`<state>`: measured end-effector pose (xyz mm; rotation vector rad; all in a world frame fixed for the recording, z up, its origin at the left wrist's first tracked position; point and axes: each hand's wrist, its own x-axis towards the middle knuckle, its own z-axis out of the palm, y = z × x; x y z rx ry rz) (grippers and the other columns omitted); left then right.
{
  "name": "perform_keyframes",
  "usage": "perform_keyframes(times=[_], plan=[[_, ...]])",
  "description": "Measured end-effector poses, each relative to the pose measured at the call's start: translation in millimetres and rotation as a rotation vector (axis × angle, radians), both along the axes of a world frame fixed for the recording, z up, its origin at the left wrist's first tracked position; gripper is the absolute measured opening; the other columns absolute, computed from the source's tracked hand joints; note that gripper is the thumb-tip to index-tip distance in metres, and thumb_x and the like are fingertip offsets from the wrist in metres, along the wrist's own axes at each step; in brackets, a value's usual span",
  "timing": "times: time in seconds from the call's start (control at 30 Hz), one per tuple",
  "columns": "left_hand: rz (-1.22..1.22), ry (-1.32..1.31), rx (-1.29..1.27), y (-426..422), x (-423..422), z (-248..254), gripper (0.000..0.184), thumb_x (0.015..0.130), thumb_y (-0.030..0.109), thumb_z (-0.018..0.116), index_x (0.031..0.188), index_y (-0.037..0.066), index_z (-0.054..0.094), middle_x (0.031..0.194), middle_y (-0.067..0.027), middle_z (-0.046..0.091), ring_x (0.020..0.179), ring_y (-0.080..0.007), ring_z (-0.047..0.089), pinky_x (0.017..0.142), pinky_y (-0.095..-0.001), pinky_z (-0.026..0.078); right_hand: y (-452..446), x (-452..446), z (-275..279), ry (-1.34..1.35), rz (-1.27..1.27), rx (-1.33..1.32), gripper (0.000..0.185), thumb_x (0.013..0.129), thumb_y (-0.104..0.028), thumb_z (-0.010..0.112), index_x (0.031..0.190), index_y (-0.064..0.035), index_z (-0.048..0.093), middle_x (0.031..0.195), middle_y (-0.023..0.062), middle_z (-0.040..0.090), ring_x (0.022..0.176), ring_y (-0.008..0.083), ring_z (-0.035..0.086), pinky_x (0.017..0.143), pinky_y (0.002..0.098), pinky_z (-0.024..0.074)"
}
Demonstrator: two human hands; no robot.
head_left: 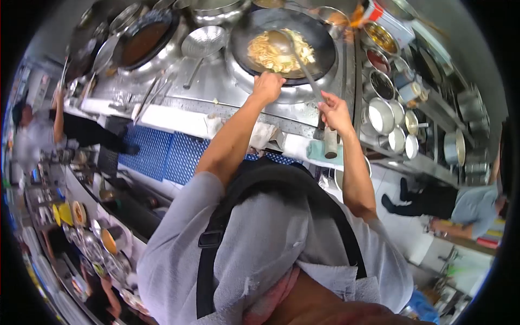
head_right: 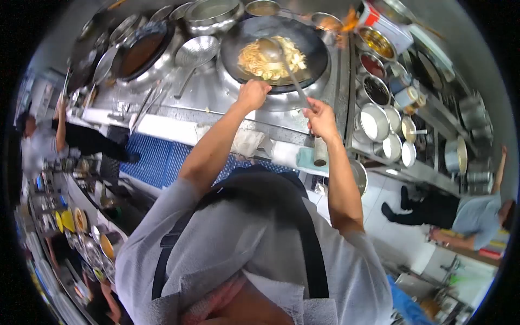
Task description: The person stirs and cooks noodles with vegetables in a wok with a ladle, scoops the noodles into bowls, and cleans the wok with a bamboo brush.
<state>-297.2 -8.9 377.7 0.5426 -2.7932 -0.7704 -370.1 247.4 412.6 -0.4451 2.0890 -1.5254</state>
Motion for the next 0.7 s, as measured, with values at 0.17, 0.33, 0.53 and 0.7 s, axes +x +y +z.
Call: perform_keyframes(times=[0.17, 0.33, 0.53, 0.7], plan=[[-0.042, 0.106, 0.047, -10, -5, -24, 0.026, 0.101, 0.028, 0.062, 0.107, 0.008, 0.076, 0.109, -0.0175, 0.073, 0.113, -0.0402, 0.061, 0.101, -0.0487, 0.048, -24, -10, -19, 0.556, 0.012, 0.236, 0.051, 0.094, -0.007, 0.072, 0.144, -0.0067, 0.062, 0.080, 0.0092, 0.071, 0.066, 0.0153, 0.065, 0.067, 0.0330, 0.0532], [-0.167, 0.573, 0.196, 15, 106, 26, 0.030, 0.096, 0.018, 0.070, 0.122, 0.005, 0.072, 0.123, -0.0162, 0.071, 0.112, -0.0359, 0.067, 0.101, -0.0427, 0.052, -54, -6, -16, 0.912, 0.082, 0.600, 0.041, 0.090, -0.013, 0.075, 0.131, -0.0087, 0.071, 0.097, 0.0165, 0.075, 0.096, 0.0365, 0.070, 0.090, 0.0442, 0.0543], [0.236, -0.020, 0.710, 19, 334, -60, 0.028, 0.098, 0.026, 0.068, 0.113, 0.004, 0.076, 0.096, -0.0201, 0.076, 0.086, -0.0359, 0.074, 0.079, -0.0460, 0.057, -192, 71, -43, 0.628, 0.429, 0.101, 0.022, 0.090, -0.017, 0.075, 0.108, -0.0045, 0.077, 0.095, 0.0170, 0.077, 0.086, 0.0319, 0.075, 0.080, 0.0419, 0.0581], [0.744, -0.323, 0.563, 49, 484, -95, 0.031, 0.093, 0.030, 0.072, 0.112, 0.007, 0.077, 0.100, -0.0189, 0.077, 0.091, -0.0354, 0.075, 0.083, -0.0460, 0.058, -324, 88, -156, 0.841, 0.666, 0.271, 0.039, 0.089, -0.026, 0.076, 0.126, -0.0117, 0.071, 0.125, 0.0179, 0.073, 0.114, 0.0411, 0.068, 0.099, 0.0468, 0.0525]])
